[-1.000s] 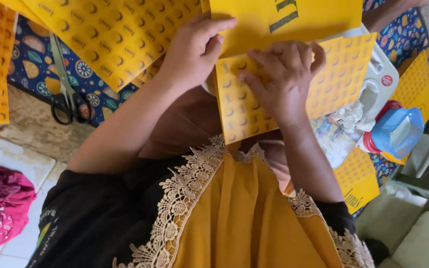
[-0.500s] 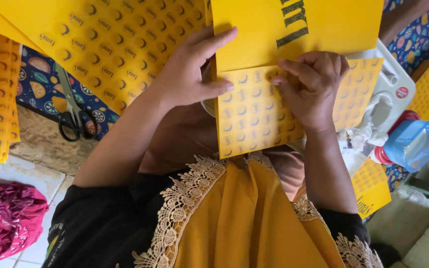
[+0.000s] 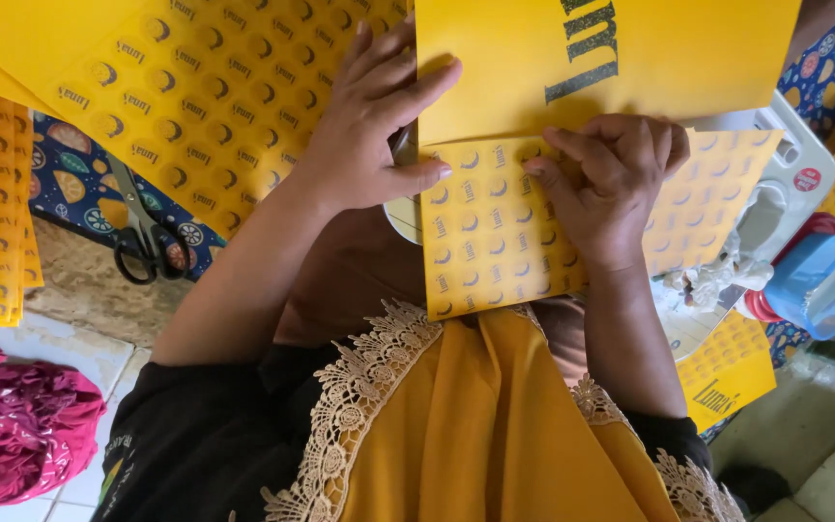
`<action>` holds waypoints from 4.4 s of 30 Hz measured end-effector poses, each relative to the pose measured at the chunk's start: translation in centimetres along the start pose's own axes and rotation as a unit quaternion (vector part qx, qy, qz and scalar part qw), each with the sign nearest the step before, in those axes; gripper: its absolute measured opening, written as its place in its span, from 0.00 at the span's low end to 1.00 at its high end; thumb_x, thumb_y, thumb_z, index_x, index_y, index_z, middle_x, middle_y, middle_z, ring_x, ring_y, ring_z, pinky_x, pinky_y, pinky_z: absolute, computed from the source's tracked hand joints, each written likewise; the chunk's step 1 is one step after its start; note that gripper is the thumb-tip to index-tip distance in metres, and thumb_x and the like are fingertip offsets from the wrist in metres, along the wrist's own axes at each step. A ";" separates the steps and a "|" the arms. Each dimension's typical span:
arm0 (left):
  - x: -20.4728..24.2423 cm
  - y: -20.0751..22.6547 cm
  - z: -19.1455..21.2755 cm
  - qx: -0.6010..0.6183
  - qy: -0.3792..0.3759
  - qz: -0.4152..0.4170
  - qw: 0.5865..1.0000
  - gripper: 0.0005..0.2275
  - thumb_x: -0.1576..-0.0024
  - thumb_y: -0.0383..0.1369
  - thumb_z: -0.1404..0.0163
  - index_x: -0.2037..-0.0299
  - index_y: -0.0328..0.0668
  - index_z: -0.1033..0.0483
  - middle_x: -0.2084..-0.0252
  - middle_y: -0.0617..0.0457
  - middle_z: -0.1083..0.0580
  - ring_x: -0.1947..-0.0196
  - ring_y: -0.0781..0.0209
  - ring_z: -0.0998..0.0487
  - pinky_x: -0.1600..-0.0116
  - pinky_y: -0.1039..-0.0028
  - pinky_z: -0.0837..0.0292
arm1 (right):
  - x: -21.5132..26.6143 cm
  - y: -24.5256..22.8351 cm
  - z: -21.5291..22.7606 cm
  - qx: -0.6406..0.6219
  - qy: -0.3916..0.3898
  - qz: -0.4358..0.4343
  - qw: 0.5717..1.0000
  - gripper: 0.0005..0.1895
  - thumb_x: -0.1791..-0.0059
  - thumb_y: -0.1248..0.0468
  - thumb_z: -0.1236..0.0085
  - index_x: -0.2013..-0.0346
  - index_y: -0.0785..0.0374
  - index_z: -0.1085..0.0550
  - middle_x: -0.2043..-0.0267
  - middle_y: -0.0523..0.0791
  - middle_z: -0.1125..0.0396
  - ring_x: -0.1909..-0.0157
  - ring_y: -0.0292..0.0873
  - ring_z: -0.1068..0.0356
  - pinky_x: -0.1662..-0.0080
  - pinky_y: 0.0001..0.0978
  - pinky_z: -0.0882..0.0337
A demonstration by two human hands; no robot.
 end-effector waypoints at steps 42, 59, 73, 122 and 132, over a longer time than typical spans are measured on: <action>0.8 1.9 0.6 0.000 -0.057 0.087 0.995 0.39 0.40 0.43 0.32 0.24 0.51 0.46 0.23 0.35 0.45 0.21 0.42 0.59 0.21 0.37 0.60 | 0.7 0.0 -0.6 0.008 0.037 0.002 0.999 0.12 0.50 0.53 0.22 0.57 0.53 0.13 0.57 0.44 0.35 0.55 0.48 0.37 0.44 0.47 0.48; 1.1 1.3 0.3 0.020 -0.063 0.085 0.994 0.38 0.38 0.43 0.34 0.23 0.51 0.47 0.21 0.38 0.46 0.20 0.42 0.61 0.21 0.38 0.61 | 1.0 0.2 -0.9 0.006 0.040 0.002 0.999 0.12 0.50 0.52 0.22 0.58 0.53 0.14 0.58 0.44 0.35 0.56 0.46 0.36 0.42 0.47 0.48; 1.2 0.8 0.1 0.023 -0.061 0.069 0.995 0.39 0.38 0.42 0.32 0.23 0.48 0.47 0.21 0.39 0.49 0.20 0.39 0.58 0.20 0.38 0.64 | 2.4 4.6 2.8 0.064 0.011 0.001 0.998 0.09 0.49 0.59 0.17 0.57 0.53 0.11 0.56 0.44 0.33 0.51 0.49 0.37 0.42 0.47 0.52; 1.2 0.8 0.5 0.071 -0.025 0.016 0.997 0.37 0.37 0.39 0.34 0.24 0.43 0.45 0.22 0.35 0.47 0.19 0.44 0.63 0.16 0.44 0.62 | 3.4 6.9 1.8 -0.013 -0.003 -0.044 0.999 0.16 0.46 0.57 0.26 0.45 0.57 0.16 0.55 0.46 0.38 0.52 0.51 0.41 0.46 0.48 0.50; 1.3 0.9 0.7 0.055 -0.044 0.025 0.997 0.38 0.35 0.43 0.35 0.22 0.48 0.48 0.20 0.39 0.51 0.19 0.40 0.63 0.15 0.41 0.60 | 3.6 7.2 1.6 -0.009 -0.012 -0.047 0.999 0.18 0.45 0.53 0.27 0.44 0.57 0.15 0.53 0.45 0.41 0.51 0.51 0.43 0.46 0.48 0.51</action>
Point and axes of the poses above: each hand's wrist, its own x-axis away from the middle knuckle, its own z-axis out of the back of the hand, y = z × x, the point moved 1 cm from there along -x, towards the middle knuckle
